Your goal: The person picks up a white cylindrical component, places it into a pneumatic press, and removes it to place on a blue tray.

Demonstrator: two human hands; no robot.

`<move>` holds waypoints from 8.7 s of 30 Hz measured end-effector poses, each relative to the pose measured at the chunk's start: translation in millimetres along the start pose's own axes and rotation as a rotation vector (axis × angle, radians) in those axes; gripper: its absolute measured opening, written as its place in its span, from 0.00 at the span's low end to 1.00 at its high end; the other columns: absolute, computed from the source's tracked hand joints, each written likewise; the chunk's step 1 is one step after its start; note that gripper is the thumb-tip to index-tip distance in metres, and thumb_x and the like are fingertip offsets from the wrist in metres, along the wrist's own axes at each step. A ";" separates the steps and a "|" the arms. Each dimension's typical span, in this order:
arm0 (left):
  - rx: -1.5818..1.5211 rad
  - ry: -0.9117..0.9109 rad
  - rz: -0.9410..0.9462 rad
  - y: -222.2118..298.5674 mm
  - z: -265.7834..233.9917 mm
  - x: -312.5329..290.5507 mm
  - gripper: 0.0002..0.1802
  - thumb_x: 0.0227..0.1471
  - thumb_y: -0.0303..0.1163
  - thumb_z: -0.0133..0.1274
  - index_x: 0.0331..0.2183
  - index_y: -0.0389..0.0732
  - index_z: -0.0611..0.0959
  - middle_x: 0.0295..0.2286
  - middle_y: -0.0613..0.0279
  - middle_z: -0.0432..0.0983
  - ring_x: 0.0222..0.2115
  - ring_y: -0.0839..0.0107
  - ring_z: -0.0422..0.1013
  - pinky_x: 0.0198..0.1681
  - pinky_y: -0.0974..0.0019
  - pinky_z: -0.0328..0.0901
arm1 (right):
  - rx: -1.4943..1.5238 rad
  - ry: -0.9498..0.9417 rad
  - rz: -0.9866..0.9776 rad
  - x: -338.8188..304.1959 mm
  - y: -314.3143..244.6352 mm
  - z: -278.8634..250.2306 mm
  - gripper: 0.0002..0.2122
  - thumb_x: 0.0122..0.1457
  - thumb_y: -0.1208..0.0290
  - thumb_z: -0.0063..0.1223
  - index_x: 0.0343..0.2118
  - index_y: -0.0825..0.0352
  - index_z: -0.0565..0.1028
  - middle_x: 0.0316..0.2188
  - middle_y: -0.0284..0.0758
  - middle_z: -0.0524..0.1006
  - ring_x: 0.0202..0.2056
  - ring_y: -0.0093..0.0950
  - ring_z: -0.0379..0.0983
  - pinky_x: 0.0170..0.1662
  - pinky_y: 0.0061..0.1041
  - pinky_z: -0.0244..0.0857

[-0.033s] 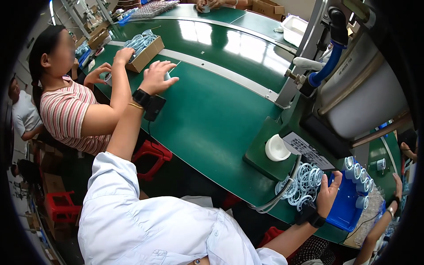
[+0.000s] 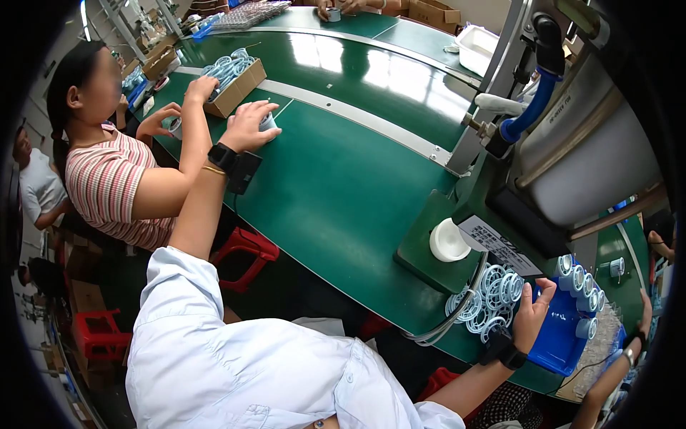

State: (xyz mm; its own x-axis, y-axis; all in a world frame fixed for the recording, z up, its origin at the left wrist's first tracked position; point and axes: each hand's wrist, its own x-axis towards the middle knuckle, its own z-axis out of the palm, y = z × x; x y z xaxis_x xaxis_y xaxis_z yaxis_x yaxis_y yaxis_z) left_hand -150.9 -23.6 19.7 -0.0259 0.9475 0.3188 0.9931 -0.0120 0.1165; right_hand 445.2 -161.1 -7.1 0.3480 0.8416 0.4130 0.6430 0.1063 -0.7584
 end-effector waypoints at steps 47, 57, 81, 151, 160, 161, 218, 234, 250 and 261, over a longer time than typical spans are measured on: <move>-0.927 -0.230 0.727 290.2 -7.2 -46.6 0.32 0.35 0.44 0.64 0.44 0.40 0.76 0.38 0.58 0.72 0.42 0.61 0.65 0.49 0.58 0.54 | 0.010 -0.075 -0.132 9.8 -30.8 5.7 0.09 0.57 0.70 0.44 0.36 0.69 0.71 0.47 0.38 0.71 0.50 0.34 0.64 0.57 0.32 0.49; -1.102 -0.180 0.566 235.0 28.0 -18.1 0.31 0.49 0.51 0.52 0.49 0.40 0.73 0.48 0.51 0.66 0.52 0.55 0.58 0.54 0.56 0.53 | -0.346 -0.333 -0.310 6.0 -43.8 37.7 0.13 0.60 0.64 0.42 0.31 0.71 0.73 0.29 0.43 0.74 0.36 0.42 0.67 0.54 0.39 0.50; -0.305 -0.194 0.499 198.7 64.5 -15.4 0.29 0.50 0.45 0.51 0.53 0.45 0.70 0.54 0.58 0.61 0.58 0.59 0.53 0.59 0.46 0.44 | 0.216 -0.147 0.050 29.7 -66.7 -8.3 0.26 0.45 0.67 0.64 0.45 0.72 0.66 0.37 0.36 0.74 0.38 0.23 0.71 0.43 0.24 0.65; -0.382 -0.278 0.385 208.5 42.0 -28.4 0.28 0.51 0.46 0.50 0.52 0.46 0.70 0.53 0.60 0.61 0.58 0.63 0.51 0.60 0.41 0.44 | -0.262 -0.159 0.105 -2.9 13.6 -33.2 0.12 0.57 0.64 0.51 0.36 0.70 0.73 0.33 0.42 0.75 0.35 0.35 0.70 0.43 0.29 0.63; -0.383 -0.267 0.394 205.9 50.2 -26.0 0.28 0.51 0.46 0.51 0.52 0.45 0.70 0.53 0.60 0.60 0.58 0.63 0.51 0.59 0.41 0.44 | -0.245 -0.144 0.100 -6.4 1.5 -31.3 0.13 0.57 0.63 0.50 0.37 0.70 0.73 0.33 0.42 0.75 0.35 0.36 0.70 0.42 0.29 0.63; -0.385 -0.267 0.401 204.8 51.3 -26.0 0.28 0.50 0.46 0.51 0.52 0.45 0.70 0.53 0.60 0.60 0.58 0.63 0.51 0.59 0.41 0.44 | -0.246 -0.143 0.097 -7.1 -0.2 -30.9 0.13 0.57 0.63 0.50 0.36 0.70 0.73 0.33 0.42 0.75 0.35 0.36 0.70 0.42 0.29 0.63; -1.082 -0.537 0.603 290.4 -18.5 -47.1 0.32 0.35 0.31 0.65 0.47 0.38 0.74 0.44 0.51 0.69 0.44 0.57 0.67 0.49 0.63 0.62 | 0.039 -0.051 0.101 0.2 -0.9 -18.9 0.06 0.54 0.73 0.48 0.32 0.71 0.70 0.45 0.50 0.70 0.55 0.43 0.61 0.54 0.36 0.57; -0.207 -0.222 0.471 200.9 54.2 -24.2 0.31 0.53 0.47 0.47 0.55 0.43 0.65 0.56 0.55 0.58 0.59 0.58 0.51 0.59 0.43 0.45 | -0.390 -0.368 -0.224 -4.1 -53.7 36.1 0.13 0.60 0.68 0.41 0.41 0.70 0.72 0.38 0.44 0.74 0.46 0.41 0.66 0.55 0.36 0.51; -0.297 -0.233 0.554 184.9 62.1 -17.4 0.28 0.50 0.44 0.51 0.51 0.43 0.70 0.55 0.57 0.60 0.58 0.58 0.52 0.58 0.45 0.44 | 0.308 -0.292 -0.185 13.8 -110.3 52.6 0.23 0.47 0.69 0.60 0.45 0.72 0.69 0.40 0.38 0.75 0.41 0.30 0.72 0.46 0.27 0.64; -0.330 -0.205 0.560 189.7 62.4 -16.7 0.24 0.48 0.41 0.53 0.46 0.40 0.74 0.50 0.53 0.65 0.53 0.53 0.57 0.56 0.52 0.47 | -0.283 0.192 0.145 15.5 34.5 -102.0 0.27 0.42 0.68 0.63 0.46 0.70 0.65 0.41 0.45 0.70 0.47 0.39 0.67 0.50 0.32 0.62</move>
State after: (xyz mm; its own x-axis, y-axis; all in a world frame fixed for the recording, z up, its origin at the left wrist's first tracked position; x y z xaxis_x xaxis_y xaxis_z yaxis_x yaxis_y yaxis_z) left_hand 45.0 -21.7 -22.2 0.5364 0.8110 0.2337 0.7626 -0.5844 0.2774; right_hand 542.4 -198.4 24.5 0.5534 0.7198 0.4192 0.7316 -0.1795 -0.6576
